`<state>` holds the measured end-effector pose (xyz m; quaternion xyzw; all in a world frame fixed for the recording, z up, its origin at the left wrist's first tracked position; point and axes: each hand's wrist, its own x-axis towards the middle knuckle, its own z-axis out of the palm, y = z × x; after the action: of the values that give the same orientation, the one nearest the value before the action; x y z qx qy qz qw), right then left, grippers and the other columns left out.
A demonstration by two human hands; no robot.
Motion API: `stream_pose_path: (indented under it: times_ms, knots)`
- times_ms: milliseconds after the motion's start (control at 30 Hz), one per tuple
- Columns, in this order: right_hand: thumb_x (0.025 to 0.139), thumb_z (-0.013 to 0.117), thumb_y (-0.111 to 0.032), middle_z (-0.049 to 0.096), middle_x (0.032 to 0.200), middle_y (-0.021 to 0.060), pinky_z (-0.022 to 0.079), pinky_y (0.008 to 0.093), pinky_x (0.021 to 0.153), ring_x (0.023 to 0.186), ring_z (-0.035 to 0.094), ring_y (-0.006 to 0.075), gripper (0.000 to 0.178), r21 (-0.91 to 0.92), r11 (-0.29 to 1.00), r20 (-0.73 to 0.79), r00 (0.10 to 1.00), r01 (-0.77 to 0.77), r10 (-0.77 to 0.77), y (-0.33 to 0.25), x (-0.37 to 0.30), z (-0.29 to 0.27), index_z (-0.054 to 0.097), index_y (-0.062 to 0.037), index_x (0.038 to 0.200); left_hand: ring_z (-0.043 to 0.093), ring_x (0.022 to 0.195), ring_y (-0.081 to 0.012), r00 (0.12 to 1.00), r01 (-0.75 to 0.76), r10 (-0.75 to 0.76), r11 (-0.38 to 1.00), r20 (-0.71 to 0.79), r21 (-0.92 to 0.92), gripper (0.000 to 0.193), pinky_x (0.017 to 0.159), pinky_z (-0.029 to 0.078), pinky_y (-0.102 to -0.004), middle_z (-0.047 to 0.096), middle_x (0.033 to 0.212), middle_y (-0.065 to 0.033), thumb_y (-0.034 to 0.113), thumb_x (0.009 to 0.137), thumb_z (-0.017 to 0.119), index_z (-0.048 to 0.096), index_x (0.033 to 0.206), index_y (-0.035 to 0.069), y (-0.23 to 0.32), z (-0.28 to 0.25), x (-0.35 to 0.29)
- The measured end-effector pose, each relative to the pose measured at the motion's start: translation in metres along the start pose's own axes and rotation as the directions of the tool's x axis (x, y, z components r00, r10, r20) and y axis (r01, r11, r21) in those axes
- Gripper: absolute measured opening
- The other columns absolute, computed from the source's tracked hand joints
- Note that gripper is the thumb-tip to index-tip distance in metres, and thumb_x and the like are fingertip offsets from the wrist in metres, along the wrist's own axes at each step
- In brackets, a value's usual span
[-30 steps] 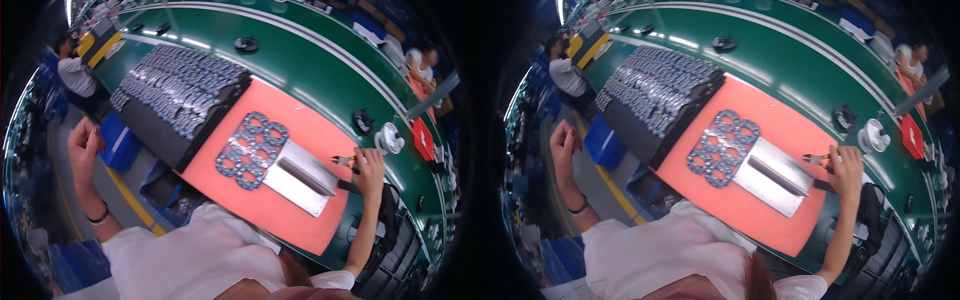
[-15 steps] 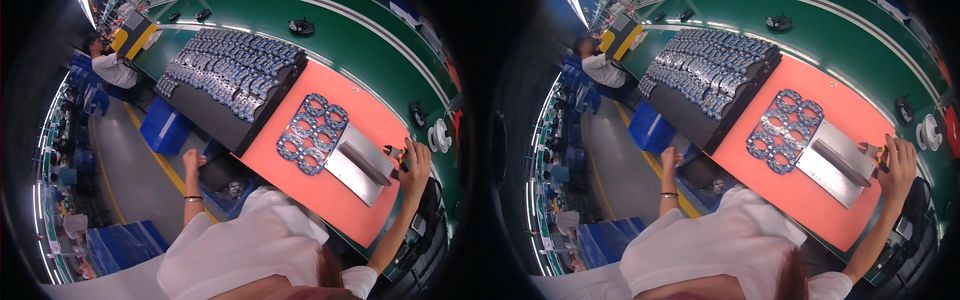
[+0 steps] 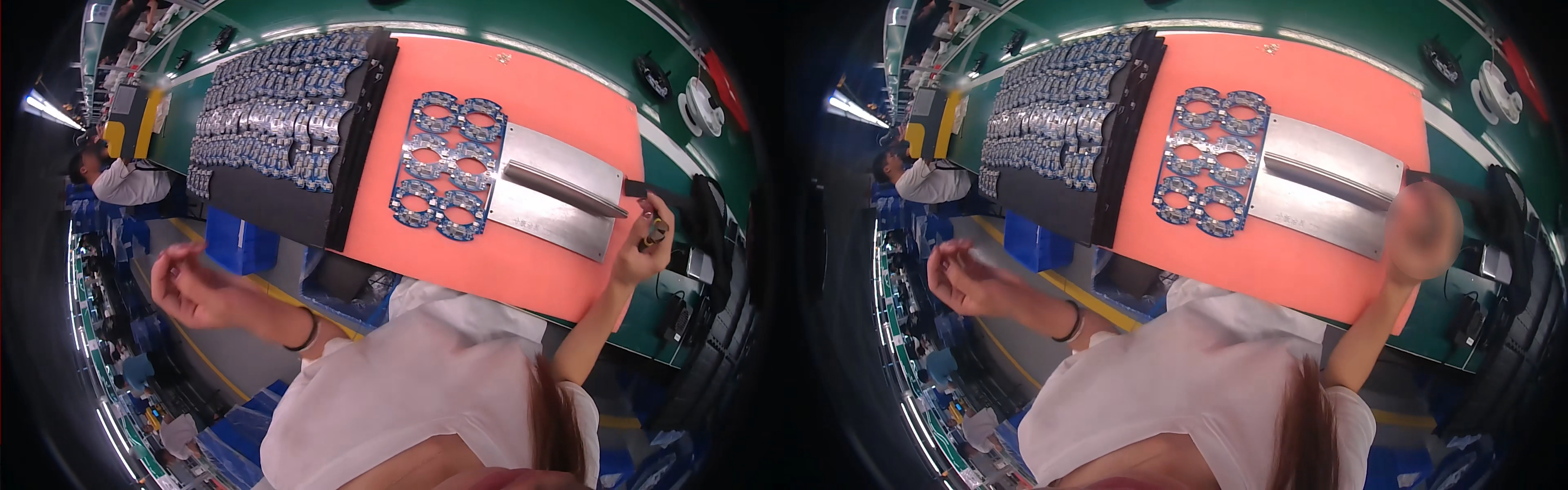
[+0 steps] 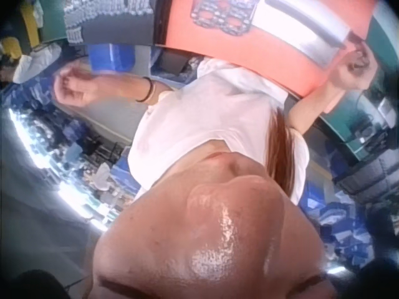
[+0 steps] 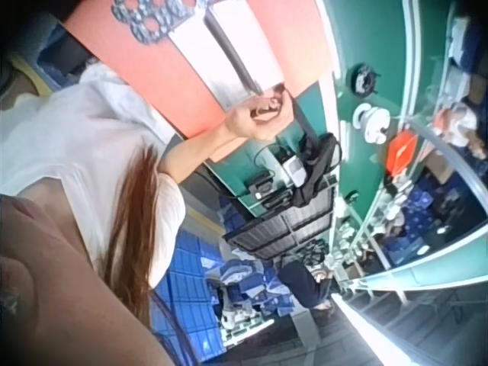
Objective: The recorder is assembling small circuit board components and metal housings on an assembly line using pliers.
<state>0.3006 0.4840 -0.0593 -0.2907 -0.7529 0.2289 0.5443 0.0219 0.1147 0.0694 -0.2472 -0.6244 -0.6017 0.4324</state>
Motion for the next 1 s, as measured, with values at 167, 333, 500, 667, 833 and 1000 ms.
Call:
stream_pose_path:
  times_ms: [167,333,500,667,833,1000]
  knots:
    - [0.092,0.057,0.007,0.066,0.091,0.0133,0.049,0.0301,0.069,0.075,0.062,0.0211,0.017,-0.127,0.973,0.049,0.981,0.194,-0.189,0.008,-0.007,-0.002,0.068,0.0064,0.105,0.069,0.094,-0.0200,0.663,0.112,-0.100,0.993,0.742,0.034,0.023,0.087,0.054,-0.0308,0.071,0.109,-0.0129,-0.003,0.092,0.065,0.068,0.115,-0.003,-0.002,0.133,-0.075]
    - [0.078,0.060,0.012,0.065,0.086,0.0130,0.049,0.0314,0.067,0.072,0.061,0.0238,0.026,-0.131,0.980,0.034,0.989,0.148,-0.144,0.004,-0.006,0.004,0.069,0.0038,0.101,0.064,0.098,-0.0297,0.356,-0.046,0.037,0.999,0.934,-0.022,0.021,0.084,0.053,-0.0380,0.069,0.106,-0.0114,0.007,0.084,0.076,0.073,0.104,0.004,-0.050,0.201,-0.130]
    - [0.075,0.061,0.012,0.067,0.085,0.0125,0.050,0.0336,0.068,0.074,0.062,0.0279,0.028,-0.150,0.971,0.071,0.982,0.184,-0.175,0.009,-0.007,0.003,0.069,0.0028,0.100,0.065,0.097,-0.0274,0.214,0.064,-0.018,0.998,0.977,0.004,0.015,0.082,0.054,-0.0367,0.068,0.102,-0.0095,0.004,0.082,0.076,0.070,0.096,0.001,-0.074,0.206,-0.132]
    - [0.074,0.062,0.008,0.068,0.086,0.0124,0.050,0.0347,0.069,0.075,0.063,0.0285,0.026,-0.124,0.977,0.123,0.980,0.173,-0.158,0.007,-0.007,0.004,0.069,0.0024,0.099,0.065,0.095,-0.0289,0.223,0.211,-0.045,0.978,0.974,-0.003,0.011,0.083,0.048,-0.0402,0.069,0.098,-0.0059,0.007,0.081,0.075,0.068,0.090,0.006,-0.087,0.209,-0.141]
    - [0.085,0.059,0.010,0.063,0.088,0.0148,0.047,0.0328,0.068,0.075,0.060,0.0246,0.017,-0.113,0.973,0.165,0.970,0.200,-0.180,0.005,-0.007,0.006,0.065,0.0057,0.101,0.065,0.096,-0.0278,0.288,0.021,0.063,0.997,0.955,-0.072,0.013,0.087,0.046,-0.0417,0.068,0.097,-0.0053,0.008,0.082,0.074,0.067,0.092,0.006,-0.088,0.207,-0.142]
    - [0.070,0.061,0.013,0.064,0.081,0.0122,0.049,0.0334,0.066,0.072,0.061,0.0258,0.033,-0.119,0.987,0.113,0.989,0.106,-0.093,0.001,-0.007,0.010,0.068,0.0035,0.100,0.067,0.097,-0.0188,0.234,0.379,-0.094,0.925,0.968,-0.002,0.008,0.083,0.053,-0.0309,0.068,0.098,-0.0089,-0.004,0.091,0.063,0.063,0.098,-0.001,-0.099,0.205,-0.146]
